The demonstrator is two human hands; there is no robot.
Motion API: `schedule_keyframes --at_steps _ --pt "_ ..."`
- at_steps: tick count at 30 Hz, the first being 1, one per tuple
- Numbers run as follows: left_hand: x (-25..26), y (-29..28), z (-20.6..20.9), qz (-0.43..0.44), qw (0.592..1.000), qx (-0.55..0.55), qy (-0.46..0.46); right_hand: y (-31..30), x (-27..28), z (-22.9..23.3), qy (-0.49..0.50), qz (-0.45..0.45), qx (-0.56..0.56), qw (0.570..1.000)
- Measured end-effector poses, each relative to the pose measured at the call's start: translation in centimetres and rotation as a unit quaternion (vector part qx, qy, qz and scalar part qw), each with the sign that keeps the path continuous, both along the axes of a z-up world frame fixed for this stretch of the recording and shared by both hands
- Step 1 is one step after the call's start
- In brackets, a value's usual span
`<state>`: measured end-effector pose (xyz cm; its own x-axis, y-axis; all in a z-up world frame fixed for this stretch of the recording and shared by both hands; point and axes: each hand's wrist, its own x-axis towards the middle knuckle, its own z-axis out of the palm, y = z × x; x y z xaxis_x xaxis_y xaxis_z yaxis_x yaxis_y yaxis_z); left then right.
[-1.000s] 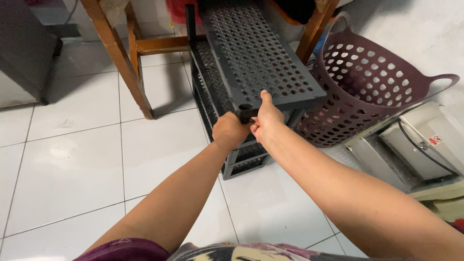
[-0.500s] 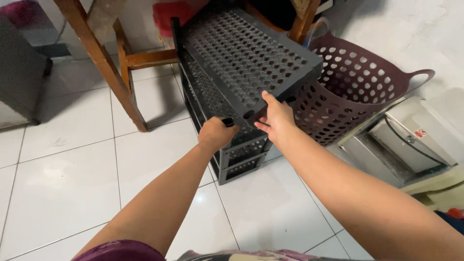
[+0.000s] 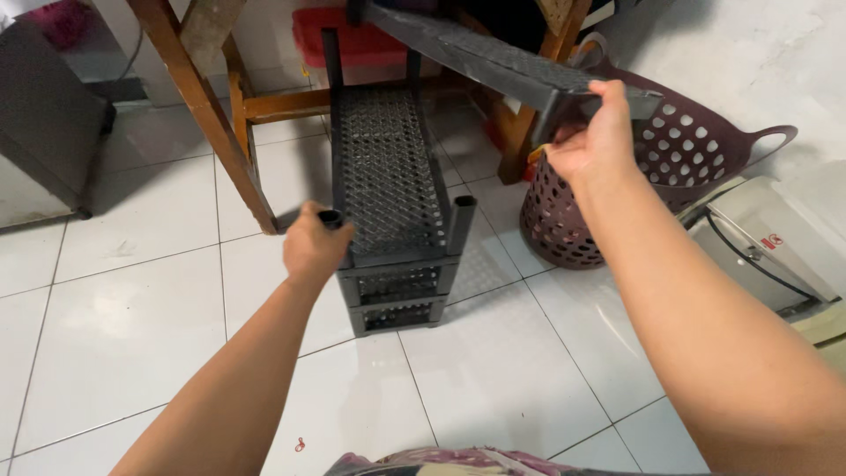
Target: The person assembles a black plastic stool by inserting cylindrical legs into the perforated seat panels. They repeatedly insert and remove legs, reposition the panels, and adjust the components on the tiled floor.
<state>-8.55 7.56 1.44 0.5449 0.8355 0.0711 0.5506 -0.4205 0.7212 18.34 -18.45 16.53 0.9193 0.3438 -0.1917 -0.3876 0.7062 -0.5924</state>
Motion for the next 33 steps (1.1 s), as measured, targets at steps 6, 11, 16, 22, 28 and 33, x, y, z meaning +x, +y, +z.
schedule_keyframes --at_steps 6,11,16,22,28,33 --pt "-4.7 8.2 -1.8 0.202 0.977 0.004 -0.070 -3.5 -1.2 -3.6 -0.001 -0.013 0.006 1.000" --pt "-5.7 9.2 1.5 0.295 0.934 -0.055 -0.195 -6.0 -4.3 -8.5 0.034 -0.038 0.056 0.997" --pt "-2.9 4.1 6.8 0.139 0.967 0.128 -0.168 -8.2 -7.0 -11.9 0.060 -0.070 0.098 0.991" --pt "3.4 -5.8 8.1 -0.169 0.914 0.261 -0.261 -12.4 -8.3 -16.0 0.090 -0.101 0.029 0.990" --pt "6.4 -10.8 2.6 -0.271 0.948 0.166 -0.022 -14.5 -8.5 -21.5 0.140 -0.078 -0.055 0.986" --pt "5.6 -8.2 -2.1 -0.190 0.944 0.145 0.226 -14.4 -9.2 -26.5 0.179 -0.042 -0.130 0.974"
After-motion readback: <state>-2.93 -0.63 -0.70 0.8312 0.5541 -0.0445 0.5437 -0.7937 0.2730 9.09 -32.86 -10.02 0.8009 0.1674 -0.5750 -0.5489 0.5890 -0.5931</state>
